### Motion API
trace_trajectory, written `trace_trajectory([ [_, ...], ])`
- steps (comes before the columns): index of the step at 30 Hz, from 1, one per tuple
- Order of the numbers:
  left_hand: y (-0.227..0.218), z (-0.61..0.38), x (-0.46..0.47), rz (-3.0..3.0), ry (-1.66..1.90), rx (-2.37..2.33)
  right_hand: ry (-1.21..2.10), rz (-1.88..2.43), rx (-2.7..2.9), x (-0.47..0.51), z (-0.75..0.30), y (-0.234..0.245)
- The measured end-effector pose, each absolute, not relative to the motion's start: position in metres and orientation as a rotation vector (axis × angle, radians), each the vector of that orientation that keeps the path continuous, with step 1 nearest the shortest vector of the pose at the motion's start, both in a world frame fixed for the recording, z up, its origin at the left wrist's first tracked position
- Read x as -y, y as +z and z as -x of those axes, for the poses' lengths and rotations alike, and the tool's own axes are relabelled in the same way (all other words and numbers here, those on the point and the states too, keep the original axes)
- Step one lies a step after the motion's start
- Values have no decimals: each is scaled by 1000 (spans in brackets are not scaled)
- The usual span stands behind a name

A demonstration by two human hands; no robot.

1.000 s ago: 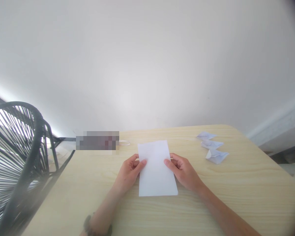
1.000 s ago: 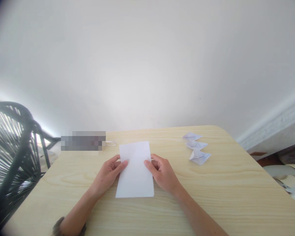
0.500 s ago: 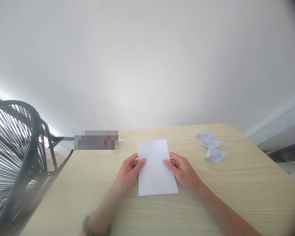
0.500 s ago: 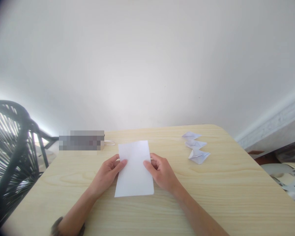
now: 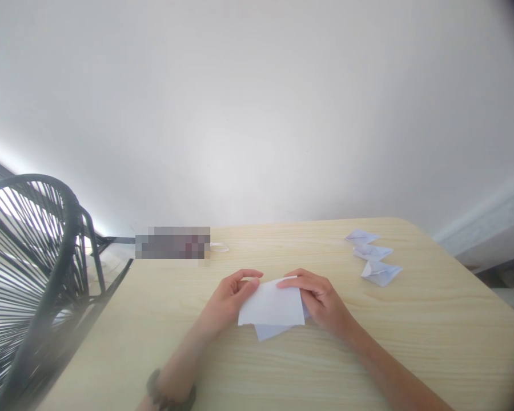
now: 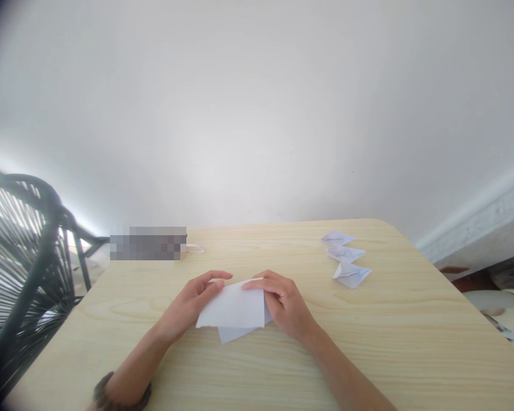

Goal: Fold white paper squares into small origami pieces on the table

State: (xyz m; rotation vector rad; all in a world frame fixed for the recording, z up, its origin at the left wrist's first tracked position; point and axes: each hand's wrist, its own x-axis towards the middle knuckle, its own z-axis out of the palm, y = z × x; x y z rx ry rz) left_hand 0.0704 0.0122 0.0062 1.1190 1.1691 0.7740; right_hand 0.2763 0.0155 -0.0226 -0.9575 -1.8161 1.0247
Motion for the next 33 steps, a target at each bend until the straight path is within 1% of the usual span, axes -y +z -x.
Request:
trace_trajectory([
  [2, 3, -71, -12, -1169, 765, -1153, 1037, 952, 1817, -15, -278, -21],
  [5, -4, -72, -12, -1182, 827, -1143, 1140, 951, 1732, -15, -280, -18],
  [9, -9, -76, -10, -1259, 896, -1193, 1241, 1089, 1615, -14, -276, -17],
  [12, -10, -79, -8, -1321, 918, -1243, 1188, 1255, 1624, -13, -270, -19],
  [15, -7, -80, -7, -1348, 884, -1277, 1120, 1313, 1654, -13, -266, -22],
  [22, 1, -82, -6, -1390, 754, -1331, 1211, 1213, 1584, -12, -267, -23],
  [28, -7, -81, -7, -1413, 799, -1391, 1252, 1213, 1564, -13, -266, -22],
  [33, -3, -84, -6, -1379, 809, -1383, 1297, 1193, 1516, -14, -266, -24],
])
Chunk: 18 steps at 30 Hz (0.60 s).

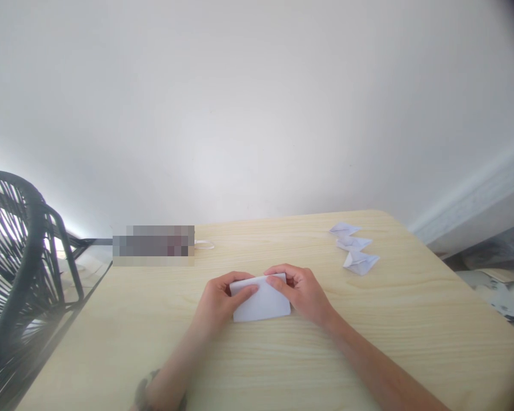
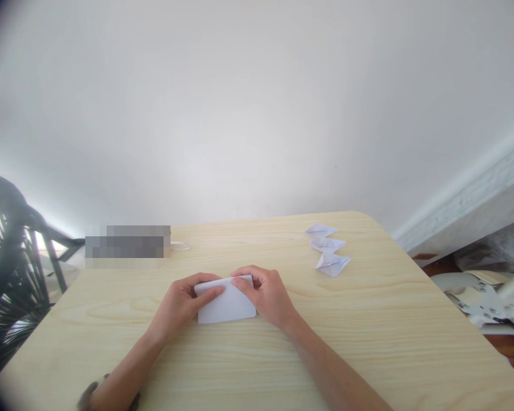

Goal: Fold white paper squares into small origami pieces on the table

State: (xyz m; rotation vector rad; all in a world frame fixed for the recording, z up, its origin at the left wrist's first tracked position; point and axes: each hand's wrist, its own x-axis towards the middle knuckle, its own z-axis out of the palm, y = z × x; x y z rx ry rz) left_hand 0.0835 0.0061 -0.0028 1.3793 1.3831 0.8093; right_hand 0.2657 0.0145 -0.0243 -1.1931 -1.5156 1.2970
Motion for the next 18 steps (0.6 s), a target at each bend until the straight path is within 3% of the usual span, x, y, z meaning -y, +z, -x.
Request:
trace_trajectory([
  [18, -1, -83, -9, -1338, 776, -1306, 1004, 1261, 1745, -13, -265, -16],
])
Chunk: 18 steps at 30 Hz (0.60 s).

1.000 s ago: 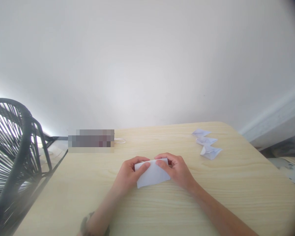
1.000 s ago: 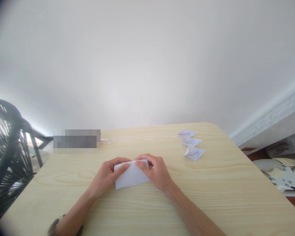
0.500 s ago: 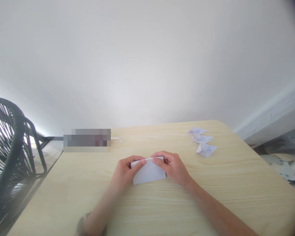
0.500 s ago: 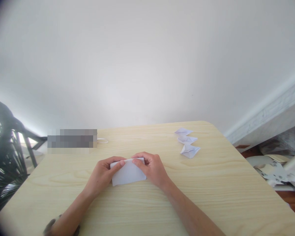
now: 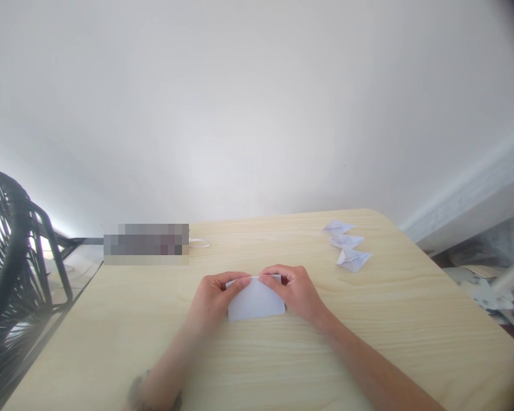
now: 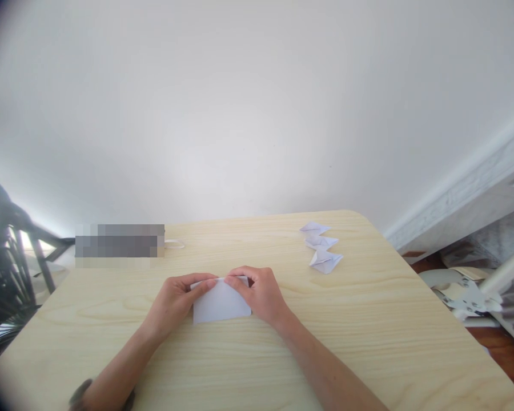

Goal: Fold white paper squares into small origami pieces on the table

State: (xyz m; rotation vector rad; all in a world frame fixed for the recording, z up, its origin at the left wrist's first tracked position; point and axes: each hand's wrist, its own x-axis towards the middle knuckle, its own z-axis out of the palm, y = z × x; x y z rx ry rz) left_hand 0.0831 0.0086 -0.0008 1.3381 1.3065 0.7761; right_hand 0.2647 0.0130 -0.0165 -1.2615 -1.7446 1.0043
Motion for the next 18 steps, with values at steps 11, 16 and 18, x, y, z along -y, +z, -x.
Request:
trace_trajectory([
  [11, -2, -80, -8, -1402, 710, -1303, 1022, 1226, 1837, -15, -270, -19],
  [16, -2, -85, -6, -1450, 720, -1305, 939, 1224, 1855, -10, -263, -22],
  [18, -2, -86, -5, -1480, 719, -1316, 913, 1188, 1875, -9, -260, -23],
])
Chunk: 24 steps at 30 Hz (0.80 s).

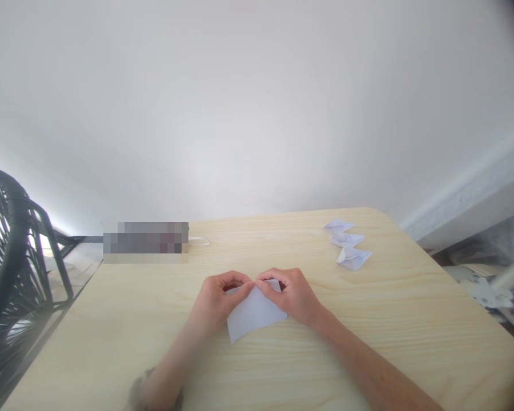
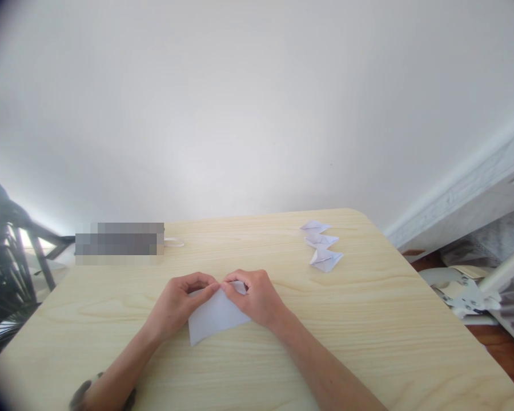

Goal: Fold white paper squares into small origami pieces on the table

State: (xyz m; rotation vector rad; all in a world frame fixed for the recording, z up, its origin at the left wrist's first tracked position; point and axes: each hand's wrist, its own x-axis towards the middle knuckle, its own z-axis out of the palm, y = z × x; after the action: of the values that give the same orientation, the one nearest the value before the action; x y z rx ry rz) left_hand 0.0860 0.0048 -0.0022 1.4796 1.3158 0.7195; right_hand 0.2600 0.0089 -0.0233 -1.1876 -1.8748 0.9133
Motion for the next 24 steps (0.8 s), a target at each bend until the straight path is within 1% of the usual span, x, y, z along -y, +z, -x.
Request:
trace_trajectory([
  [6, -3, -84, -4, -1580, 673, -1394, 853, 1112, 1948, -10, -262, -23],
  [15, 3, -65, -13, -1526, 654, -1463, 830, 1253, 1898, -20, -297, -11],
  [18, 5, -66, -13, -1456, 644, -1445, 847, 1265, 1897, -20, -299, -10],
  [21, 6, -75, -9, -1467, 732, -1410, 895, 1201, 1930, -16, -287, -12],
  [24, 5, -84, -5, -1627, 671, -1308, 888, 1126, 1938, -10, -270, -17],
])
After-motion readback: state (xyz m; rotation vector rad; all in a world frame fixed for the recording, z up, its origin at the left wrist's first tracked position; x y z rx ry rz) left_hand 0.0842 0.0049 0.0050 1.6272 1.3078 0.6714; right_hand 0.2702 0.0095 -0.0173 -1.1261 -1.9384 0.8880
